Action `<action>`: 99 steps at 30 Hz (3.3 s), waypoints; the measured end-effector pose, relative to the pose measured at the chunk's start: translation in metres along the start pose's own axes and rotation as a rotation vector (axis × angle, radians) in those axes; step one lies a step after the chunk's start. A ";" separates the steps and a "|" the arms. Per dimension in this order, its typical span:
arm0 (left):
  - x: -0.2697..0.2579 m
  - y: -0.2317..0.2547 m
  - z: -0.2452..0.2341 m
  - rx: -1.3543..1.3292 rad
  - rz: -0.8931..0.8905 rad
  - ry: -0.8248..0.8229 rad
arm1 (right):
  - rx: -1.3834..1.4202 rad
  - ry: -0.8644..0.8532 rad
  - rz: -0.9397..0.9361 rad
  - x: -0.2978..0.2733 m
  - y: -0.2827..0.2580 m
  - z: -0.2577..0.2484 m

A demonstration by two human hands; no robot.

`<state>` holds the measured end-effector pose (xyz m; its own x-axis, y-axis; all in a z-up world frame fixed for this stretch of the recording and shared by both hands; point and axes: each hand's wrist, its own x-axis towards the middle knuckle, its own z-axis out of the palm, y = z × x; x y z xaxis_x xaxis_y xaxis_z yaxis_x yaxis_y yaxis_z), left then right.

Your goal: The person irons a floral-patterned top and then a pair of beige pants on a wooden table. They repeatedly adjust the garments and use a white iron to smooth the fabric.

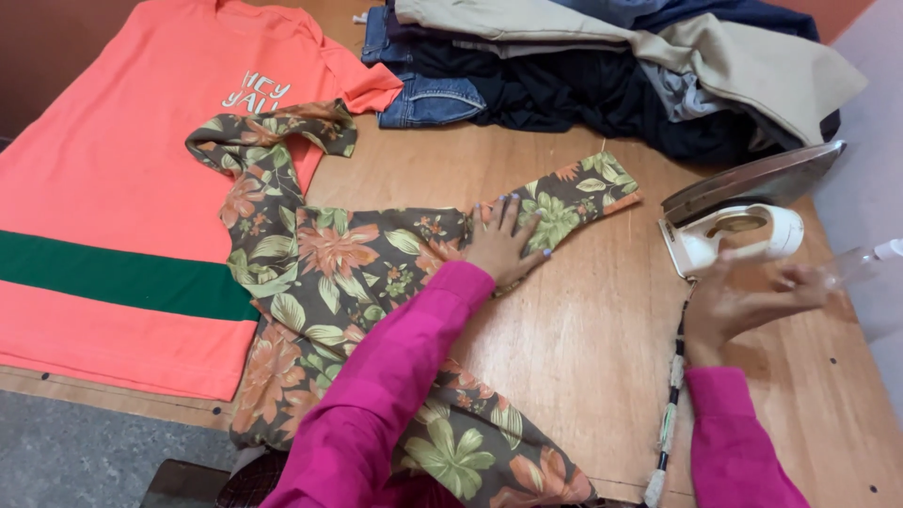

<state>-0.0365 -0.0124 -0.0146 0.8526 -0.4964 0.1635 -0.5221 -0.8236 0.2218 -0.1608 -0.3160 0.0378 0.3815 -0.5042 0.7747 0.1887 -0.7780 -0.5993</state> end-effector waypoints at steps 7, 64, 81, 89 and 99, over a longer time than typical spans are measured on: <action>0.012 0.059 -0.012 -0.119 0.154 -0.211 | -0.048 -0.613 -0.340 -0.010 -0.074 0.013; -0.103 -0.153 -0.141 -0.132 0.036 0.436 | -0.880 -1.484 -0.048 0.062 -0.095 -0.087; -0.060 -0.057 -0.086 -0.344 0.031 0.373 | -0.781 -1.299 -0.107 0.026 -0.083 -0.077; -0.040 -0.024 -0.085 -0.158 -0.010 0.131 | -1.070 -1.140 -0.228 0.036 -0.136 -0.091; -0.061 -0.117 -0.093 -0.081 -0.522 0.551 | -0.172 -0.996 -0.422 -0.016 -0.172 0.080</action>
<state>-0.0297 0.1404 0.0391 0.8647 0.1784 0.4696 -0.0729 -0.8804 0.4687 -0.1268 -0.1443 0.1119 0.8912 0.2836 0.3541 0.3763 -0.8980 -0.2279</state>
